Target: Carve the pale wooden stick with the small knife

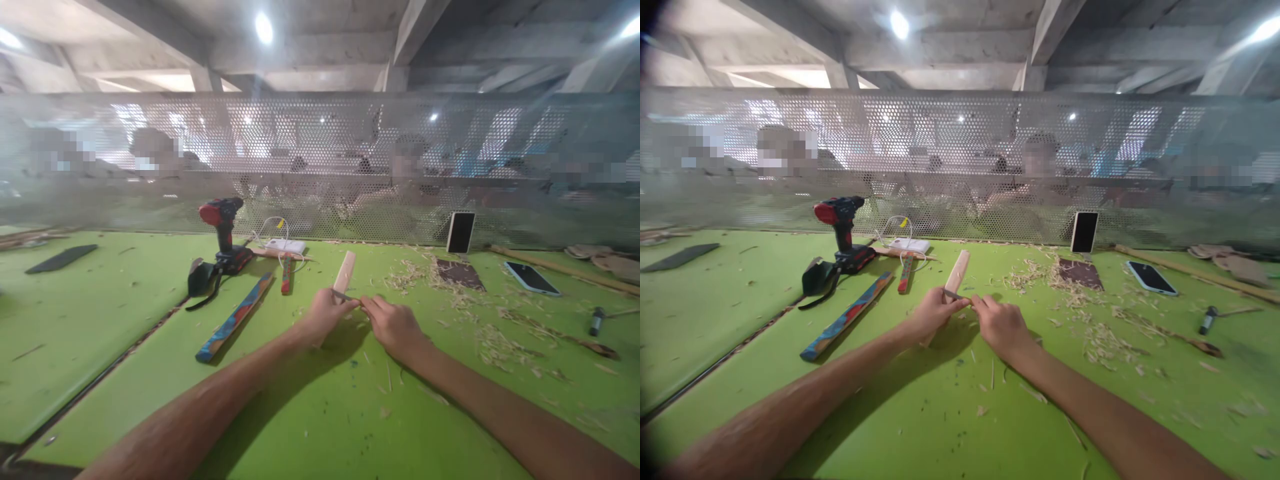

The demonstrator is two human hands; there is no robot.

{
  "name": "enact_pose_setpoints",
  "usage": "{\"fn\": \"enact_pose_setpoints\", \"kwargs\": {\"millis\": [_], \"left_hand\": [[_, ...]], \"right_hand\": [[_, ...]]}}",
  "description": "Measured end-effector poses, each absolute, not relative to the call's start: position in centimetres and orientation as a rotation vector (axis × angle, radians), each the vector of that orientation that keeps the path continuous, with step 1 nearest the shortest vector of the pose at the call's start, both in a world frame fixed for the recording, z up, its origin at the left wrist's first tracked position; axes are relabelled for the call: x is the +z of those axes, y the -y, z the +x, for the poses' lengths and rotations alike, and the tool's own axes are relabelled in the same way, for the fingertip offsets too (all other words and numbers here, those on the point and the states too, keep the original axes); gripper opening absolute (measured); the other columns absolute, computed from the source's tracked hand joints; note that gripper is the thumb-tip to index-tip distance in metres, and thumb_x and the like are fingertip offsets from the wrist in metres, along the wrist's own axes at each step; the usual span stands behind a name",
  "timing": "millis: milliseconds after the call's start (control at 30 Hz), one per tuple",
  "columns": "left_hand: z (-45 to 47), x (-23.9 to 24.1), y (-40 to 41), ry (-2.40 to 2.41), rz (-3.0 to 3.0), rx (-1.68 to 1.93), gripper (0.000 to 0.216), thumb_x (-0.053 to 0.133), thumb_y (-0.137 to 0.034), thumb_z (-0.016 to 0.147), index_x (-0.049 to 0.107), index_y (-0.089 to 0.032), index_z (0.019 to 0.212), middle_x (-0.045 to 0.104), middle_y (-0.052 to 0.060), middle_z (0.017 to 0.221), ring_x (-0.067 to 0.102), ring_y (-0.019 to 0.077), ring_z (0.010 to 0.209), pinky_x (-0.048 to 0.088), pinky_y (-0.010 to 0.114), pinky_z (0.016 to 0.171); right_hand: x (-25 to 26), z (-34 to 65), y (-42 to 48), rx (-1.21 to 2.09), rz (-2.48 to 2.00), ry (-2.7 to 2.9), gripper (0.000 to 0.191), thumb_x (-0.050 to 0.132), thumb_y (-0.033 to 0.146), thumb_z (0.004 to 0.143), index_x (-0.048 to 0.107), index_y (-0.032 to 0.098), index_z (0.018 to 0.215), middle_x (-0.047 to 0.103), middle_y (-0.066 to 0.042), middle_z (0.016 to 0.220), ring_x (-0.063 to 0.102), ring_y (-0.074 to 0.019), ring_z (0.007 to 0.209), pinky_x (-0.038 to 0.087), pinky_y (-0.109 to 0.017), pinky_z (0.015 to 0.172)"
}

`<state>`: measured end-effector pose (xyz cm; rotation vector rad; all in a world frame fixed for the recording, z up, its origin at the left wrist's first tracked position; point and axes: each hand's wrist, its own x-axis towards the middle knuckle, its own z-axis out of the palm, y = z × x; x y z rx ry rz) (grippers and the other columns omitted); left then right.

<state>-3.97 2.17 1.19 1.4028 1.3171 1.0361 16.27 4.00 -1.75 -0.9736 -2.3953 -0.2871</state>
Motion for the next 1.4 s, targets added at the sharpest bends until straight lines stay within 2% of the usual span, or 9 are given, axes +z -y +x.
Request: {"fn": "enact_pose_setpoints", "kwargs": {"millis": [400,567,800,1000,1233,1400], "left_hand": [[-3.6,0.9,-2.3,-1.303,1.397,1.105,0.047,0.089,-0.037,0.089,0.052,-0.023,0.063,0.048,-0.004,0.055,0.037,0.0113,0.050,0.027,0.029,0.049],[-3.7,0.3,-2.8,-1.282,1.453,1.065,0.046,0.085,-0.046,0.092,0.056,-0.021,0.067,0.050,-0.004,0.059,0.042,0.0116,0.052,0.029,0.028,0.052],[-3.7,0.6,-2.4,-1.282,1.466,1.049,0.042,0.079,-0.032,0.096,0.051,-0.023,0.066,0.046,-0.006,0.059,0.038,0.0119,0.054,0.024,0.031,0.054],[-3.6,1.1,-2.4,-1.416,1.472,1.068,0.053,0.085,-0.043,0.094,0.045,-0.024,0.064,0.041,-0.007,0.058,0.032,0.0110,0.055,0.023,0.031,0.055],[-3.7,1.1,-2.4,-1.358,1.468,1.011,0.042,0.081,-0.037,0.097,0.053,-0.022,0.070,0.049,-0.005,0.060,0.040,0.0128,0.056,0.028,0.031,0.055],[-3.9,2.2,-1.9,-1.348,1.451,0.930,0.036,0.078,-0.031,0.098,0.054,-0.022,0.072,0.049,-0.007,0.058,0.040,0.0117,0.053,0.031,0.029,0.054]], "right_hand": [[-2.2,16.7,-4.0,-0.271,-1.027,2.403,0.043,0.041,0.008,0.111,0.079,0.011,0.131,0.081,-0.013,0.091,0.065,-0.0136,0.051,0.049,-0.024,0.044],[-2.3,16.8,-4.1,-0.187,-1.035,2.378,0.045,0.039,0.009,0.112,0.080,0.013,0.128,0.081,-0.012,0.090,0.062,-0.0120,0.048,0.050,-0.023,0.042],[-2.7,17.1,-4.2,-0.165,-1.051,2.365,0.047,0.036,0.016,0.116,0.080,0.014,0.133,0.083,-0.014,0.096,0.067,-0.0144,0.053,0.055,-0.026,0.046],[-2.6,17.0,-4.3,-0.114,-1.072,2.338,0.046,0.038,0.017,0.116,0.081,0.015,0.135,0.084,-0.015,0.100,0.069,-0.0155,0.054,0.058,-0.027,0.045],[-2.2,17.3,-4.7,-0.112,-0.996,2.349,0.047,0.037,0.024,0.118,0.082,0.016,0.131,0.084,-0.015,0.097,0.069,-0.0160,0.055,0.058,-0.027,0.046],[-2.1,17.4,-4.7,-0.082,-0.969,2.380,0.048,0.036,0.023,0.118,0.081,0.016,0.131,0.083,-0.014,0.098,0.071,-0.0171,0.059,0.059,-0.028,0.049]]}}
